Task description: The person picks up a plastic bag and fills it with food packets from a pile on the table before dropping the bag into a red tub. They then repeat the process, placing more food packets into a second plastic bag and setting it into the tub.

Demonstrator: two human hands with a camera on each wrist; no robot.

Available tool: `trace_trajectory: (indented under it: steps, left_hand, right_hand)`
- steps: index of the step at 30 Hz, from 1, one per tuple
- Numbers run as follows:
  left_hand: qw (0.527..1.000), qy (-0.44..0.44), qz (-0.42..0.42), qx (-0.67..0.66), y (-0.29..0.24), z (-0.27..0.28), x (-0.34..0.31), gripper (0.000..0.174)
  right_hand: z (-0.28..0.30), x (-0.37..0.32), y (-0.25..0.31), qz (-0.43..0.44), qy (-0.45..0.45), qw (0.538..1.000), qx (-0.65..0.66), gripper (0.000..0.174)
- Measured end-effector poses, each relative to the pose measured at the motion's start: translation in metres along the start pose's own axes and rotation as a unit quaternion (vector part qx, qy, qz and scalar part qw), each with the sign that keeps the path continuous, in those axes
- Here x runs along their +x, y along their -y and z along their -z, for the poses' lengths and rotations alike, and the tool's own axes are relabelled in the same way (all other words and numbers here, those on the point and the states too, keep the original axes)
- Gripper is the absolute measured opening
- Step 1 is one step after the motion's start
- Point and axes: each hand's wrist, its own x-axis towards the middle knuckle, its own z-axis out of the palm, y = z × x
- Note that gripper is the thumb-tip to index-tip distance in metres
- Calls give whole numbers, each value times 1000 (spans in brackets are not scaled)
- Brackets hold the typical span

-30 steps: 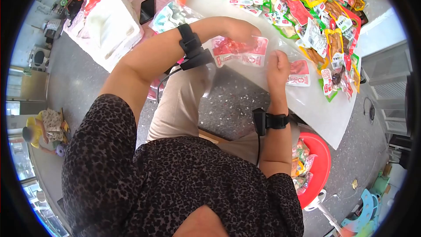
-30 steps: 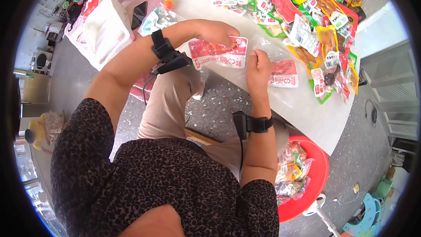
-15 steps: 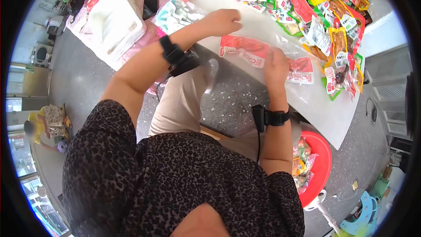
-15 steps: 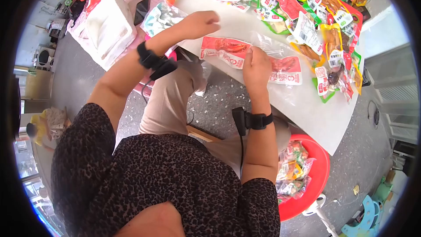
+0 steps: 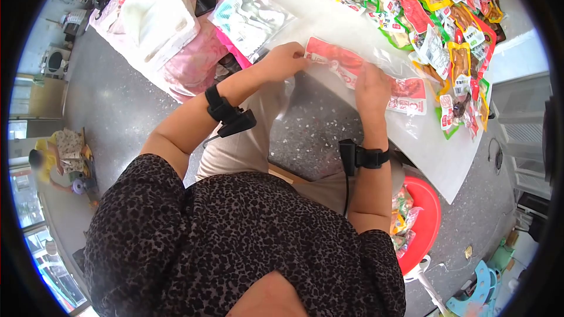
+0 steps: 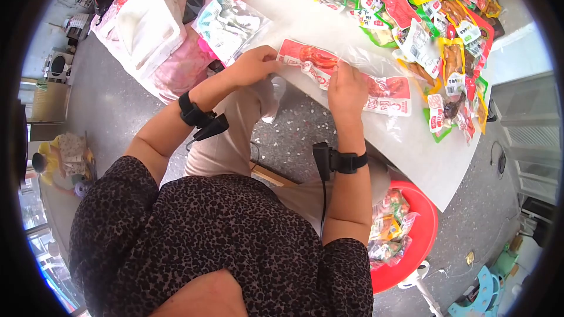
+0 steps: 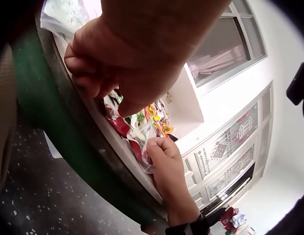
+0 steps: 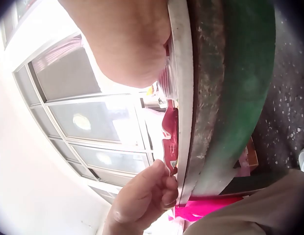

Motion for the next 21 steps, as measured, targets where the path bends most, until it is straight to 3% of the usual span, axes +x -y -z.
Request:
trace_trajectory:
  steps: [3, 5, 8, 14, 16, 21]
  left_hand:
    - [961, 39, 113, -249, -8, 1, 2, 21]
    - [868, 62, 172, -462, -7, 0, 8, 16]
    - [840, 132, 179, -496, -11, -2, 15, 14]
    - [874, 125, 130, -452, -13, -5, 15, 22]
    - [865, 112, 116, -476, -17, -5, 9, 20]
    - [869, 85, 115, -474, -24, -11, 4, 21]
  right_hand:
    - [1, 1, 1, -9, -2, 1000, 16, 14]
    - [3, 2, 2, -10, -6, 999, 30, 14]
    - [5, 2, 3, -1, -16, 999, 49, 13]
    - [5, 2, -1, -45, -42, 990, 129, 12]
    - [4, 2, -5, -71, -48, 982, 167, 13]
    - [14, 7, 3, -35, -6, 998, 59, 12]
